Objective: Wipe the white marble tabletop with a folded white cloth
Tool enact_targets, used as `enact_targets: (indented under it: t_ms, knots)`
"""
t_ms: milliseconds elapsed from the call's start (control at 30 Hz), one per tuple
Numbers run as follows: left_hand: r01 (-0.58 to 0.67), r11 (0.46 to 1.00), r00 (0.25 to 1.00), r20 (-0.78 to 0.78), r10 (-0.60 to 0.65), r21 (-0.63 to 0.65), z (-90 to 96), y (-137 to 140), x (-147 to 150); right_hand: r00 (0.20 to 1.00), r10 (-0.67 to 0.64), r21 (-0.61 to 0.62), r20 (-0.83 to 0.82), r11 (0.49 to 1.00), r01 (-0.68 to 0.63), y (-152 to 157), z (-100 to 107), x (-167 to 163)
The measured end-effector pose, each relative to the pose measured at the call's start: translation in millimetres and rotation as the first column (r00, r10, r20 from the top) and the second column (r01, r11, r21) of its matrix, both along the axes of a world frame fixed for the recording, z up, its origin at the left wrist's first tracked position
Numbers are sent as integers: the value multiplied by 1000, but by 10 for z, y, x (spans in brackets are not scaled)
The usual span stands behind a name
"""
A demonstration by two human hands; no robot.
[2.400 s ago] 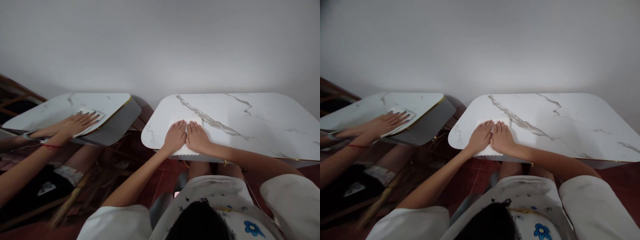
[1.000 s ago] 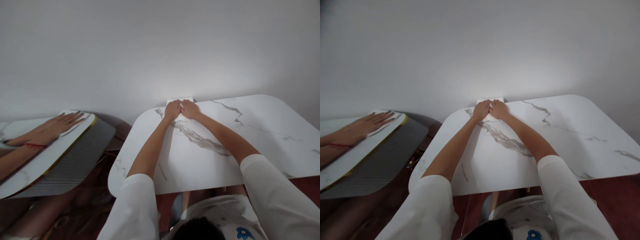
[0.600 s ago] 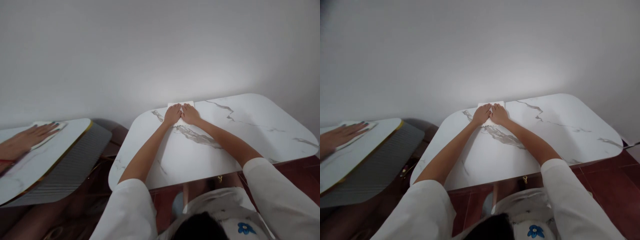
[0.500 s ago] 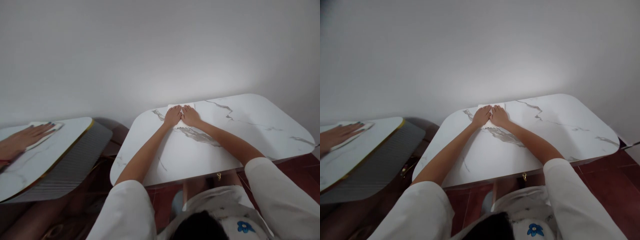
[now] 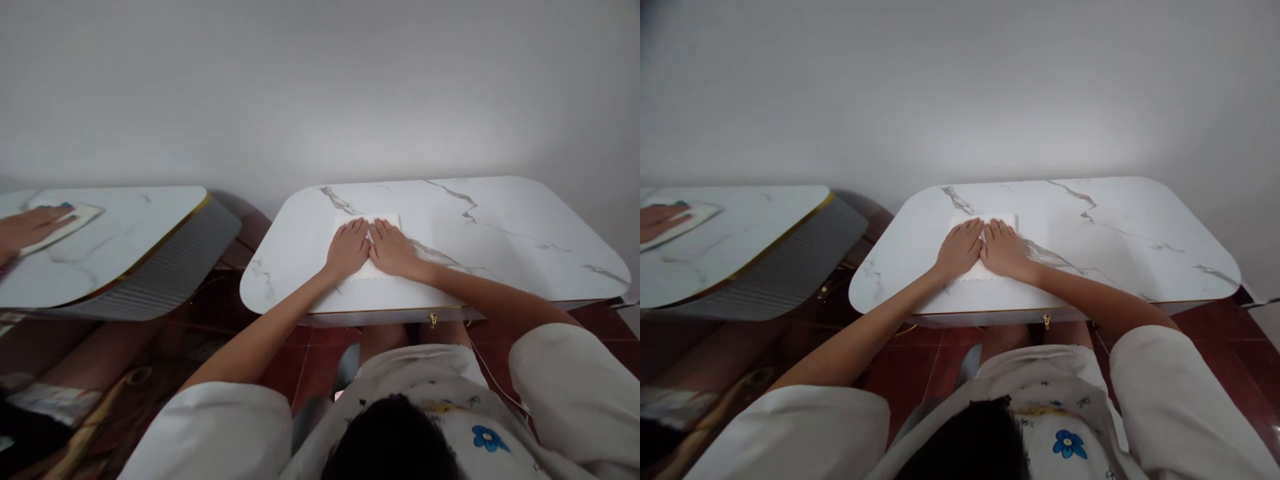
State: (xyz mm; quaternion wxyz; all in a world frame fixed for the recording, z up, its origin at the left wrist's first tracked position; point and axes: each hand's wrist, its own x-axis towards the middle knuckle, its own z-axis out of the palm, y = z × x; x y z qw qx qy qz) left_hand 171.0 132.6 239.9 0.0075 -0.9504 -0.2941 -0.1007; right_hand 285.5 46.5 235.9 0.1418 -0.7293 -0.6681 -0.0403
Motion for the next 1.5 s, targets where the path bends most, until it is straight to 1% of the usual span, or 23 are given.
enact_targets:
  t_ms: [133,267,433,533,600,667,767,867,1000,1133,1300,1500]
  knots:
    - [-20,1000,1000,-6,19,-17,39,-327,-205,1000,2,-25,-12,1000,-2,-294,41,-201]
    - [-41,998,999,-1,41,-38,71,-611,-251,1000,14,-39,-28,999,-15,-566,55,-245]
    - [-16,998,1000,-9,16,-68,106,-875,-84,1000,-1,-25,-31,1000,0,-836,25,-65]
    - [2,997,1000,-15,-3,-82,109,-943,90,1000,-16,-27,-8,1000,16,-911,7,113]
    - [7,996,1000,-15,-8,-89,105,-934,221,1000,-15,-29,14,999,15,-903,5,247]
    - [14,996,1000,-10,-15,-89,101,-879,362,999,-13,-37,36,999,14,-845,9,392]
    - [31,996,999,16,-30,-78,93,-715,583,998,-16,-46,58,999,19,-673,15,621]
    - [36,997,998,63,-32,-64,73,-482,801,997,-12,-35,74,999,15,-438,12,836]
    - [41,998,992,118,-36,-42,23,-126,1042,997,-42,-26,64,999,44,-94,12,1046]
    - [41,999,992,122,-40,-5,-11,216,1192,998,-40,-46,40,998,42,242,54,1181]
    - [30,999,991,132,-32,23,-13,583,1342,998,-47,-47,-47,998,45,638,114,1333]
    - [-13,999,992,124,7,46,-30,902,1543,1000,-6,-21,-19,1000,6,1007,67,1548]
